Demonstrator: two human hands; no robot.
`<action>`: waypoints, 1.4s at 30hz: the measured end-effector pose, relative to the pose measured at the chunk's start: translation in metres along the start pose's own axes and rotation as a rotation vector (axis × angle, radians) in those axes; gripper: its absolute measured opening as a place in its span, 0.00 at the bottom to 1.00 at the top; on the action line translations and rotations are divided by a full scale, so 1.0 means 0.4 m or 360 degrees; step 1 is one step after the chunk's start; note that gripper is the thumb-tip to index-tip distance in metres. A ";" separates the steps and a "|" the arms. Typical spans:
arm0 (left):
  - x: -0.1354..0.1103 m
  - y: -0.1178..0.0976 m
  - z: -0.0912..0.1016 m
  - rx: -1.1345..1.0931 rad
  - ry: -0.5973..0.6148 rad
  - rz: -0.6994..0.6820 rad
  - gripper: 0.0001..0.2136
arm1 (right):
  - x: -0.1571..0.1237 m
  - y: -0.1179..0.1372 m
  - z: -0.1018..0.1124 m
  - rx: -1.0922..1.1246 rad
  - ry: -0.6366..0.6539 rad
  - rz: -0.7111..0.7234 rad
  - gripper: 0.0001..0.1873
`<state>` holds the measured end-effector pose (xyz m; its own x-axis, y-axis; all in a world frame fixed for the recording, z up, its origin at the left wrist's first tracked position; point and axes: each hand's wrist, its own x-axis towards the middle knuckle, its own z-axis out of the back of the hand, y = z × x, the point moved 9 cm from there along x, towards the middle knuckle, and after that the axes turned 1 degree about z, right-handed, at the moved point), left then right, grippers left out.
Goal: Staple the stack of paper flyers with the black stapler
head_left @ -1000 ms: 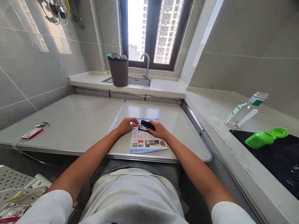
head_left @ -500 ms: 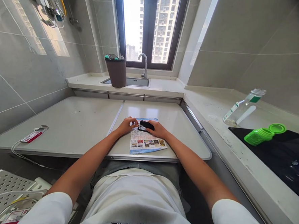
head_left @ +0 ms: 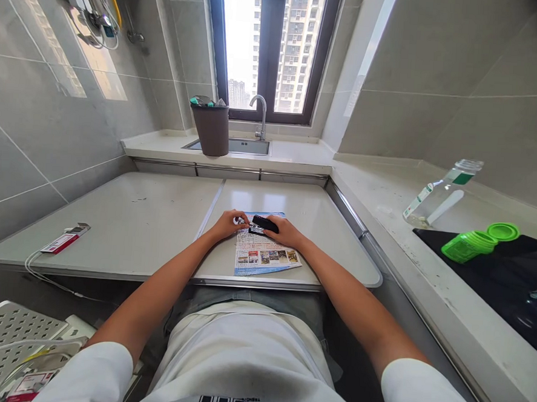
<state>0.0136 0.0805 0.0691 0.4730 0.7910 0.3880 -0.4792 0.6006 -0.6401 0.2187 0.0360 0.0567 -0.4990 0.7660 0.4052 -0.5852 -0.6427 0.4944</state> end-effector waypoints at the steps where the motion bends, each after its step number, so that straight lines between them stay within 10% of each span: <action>1: 0.000 0.002 0.002 -0.0001 -0.0007 0.0007 0.06 | 0.000 -0.001 -0.001 0.0005 0.0006 -0.0003 0.20; 28: -0.005 0.054 0.017 -0.0046 0.0175 -0.0094 0.13 | -0.001 -0.030 0.062 0.0279 -0.0228 -0.0090 0.20; 42: 0.007 -0.050 -0.027 -0.0074 0.0045 -0.0236 0.07 | -0.001 0.022 0.054 0.0434 -0.0243 0.0045 0.24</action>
<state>0.0326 0.0692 0.0756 0.5571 0.6900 0.4620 -0.3680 0.7039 -0.6075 0.2277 0.0303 0.0776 -0.3988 0.7538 0.5222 -0.3690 -0.6532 0.6612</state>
